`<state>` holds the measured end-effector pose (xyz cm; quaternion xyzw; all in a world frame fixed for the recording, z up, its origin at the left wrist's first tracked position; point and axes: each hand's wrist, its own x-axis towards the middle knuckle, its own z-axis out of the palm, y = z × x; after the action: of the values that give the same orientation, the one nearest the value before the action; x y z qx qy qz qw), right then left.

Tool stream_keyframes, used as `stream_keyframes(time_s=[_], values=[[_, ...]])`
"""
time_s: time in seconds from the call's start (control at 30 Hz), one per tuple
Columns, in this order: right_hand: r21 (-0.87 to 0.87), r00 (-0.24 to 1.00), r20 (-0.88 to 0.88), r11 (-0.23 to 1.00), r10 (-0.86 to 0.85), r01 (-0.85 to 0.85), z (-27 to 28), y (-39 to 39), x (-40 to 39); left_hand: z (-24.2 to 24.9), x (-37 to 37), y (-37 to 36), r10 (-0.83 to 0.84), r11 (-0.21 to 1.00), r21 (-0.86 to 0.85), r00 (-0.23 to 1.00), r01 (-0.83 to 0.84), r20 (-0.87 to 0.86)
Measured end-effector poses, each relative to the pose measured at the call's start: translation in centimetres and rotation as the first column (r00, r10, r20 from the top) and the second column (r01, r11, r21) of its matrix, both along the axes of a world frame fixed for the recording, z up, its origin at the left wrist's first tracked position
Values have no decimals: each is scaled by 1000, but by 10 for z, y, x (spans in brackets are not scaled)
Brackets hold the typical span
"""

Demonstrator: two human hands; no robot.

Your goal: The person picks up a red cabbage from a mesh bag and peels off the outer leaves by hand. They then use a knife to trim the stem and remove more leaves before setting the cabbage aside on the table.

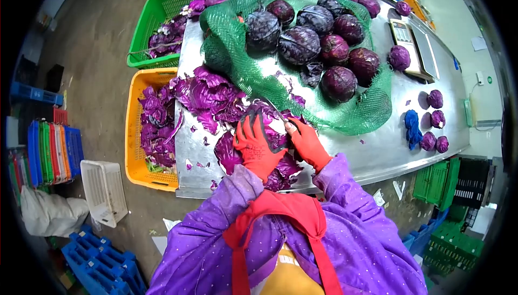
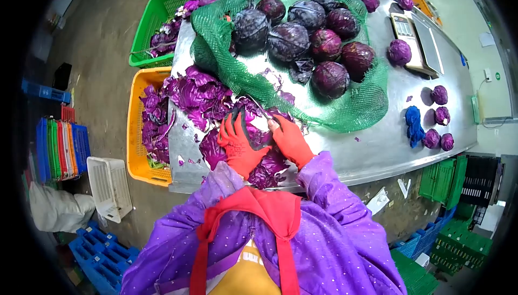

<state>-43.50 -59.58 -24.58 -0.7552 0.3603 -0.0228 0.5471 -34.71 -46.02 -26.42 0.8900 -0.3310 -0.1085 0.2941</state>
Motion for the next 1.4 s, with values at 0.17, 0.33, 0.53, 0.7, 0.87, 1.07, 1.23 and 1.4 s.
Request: stream_keyframes(time_s=[0.17,0.33,0.53,0.7,0.87,1.07,1.23,1.4], values=[[-35,980,-135,989,-147,143,-25,-19,-1,3,-5,-1,-20,1000,-19,997,21,69],[-20,957,184,973,-223,231,-72,-36,-19,-39,-4,45,60,969,-241,996,-44,59],[-98,1000,-5,995,-30,29,14,10,-7,-45,17,69,57,860,-465,946,-209,-319],[-53,983,-110,988,-150,145,14,-10,-1,-37,7,58,255,794,-392,840,-464,-478],[-500,952,107,843,286,-197,38,-1,14,-25,11,42,203,906,-312,941,-285,-270],[-344,809,-275,732,520,-588,36,15,38,-19,5,31,211,973,-55,964,-223,-164],[-370,821,-245,733,516,-571,24,-3,43,-13,2,27,163,983,-58,975,-173,-152],[-259,855,-123,815,504,-518,30,-7,45,-11,5,27,154,983,-73,973,-169,-174]])
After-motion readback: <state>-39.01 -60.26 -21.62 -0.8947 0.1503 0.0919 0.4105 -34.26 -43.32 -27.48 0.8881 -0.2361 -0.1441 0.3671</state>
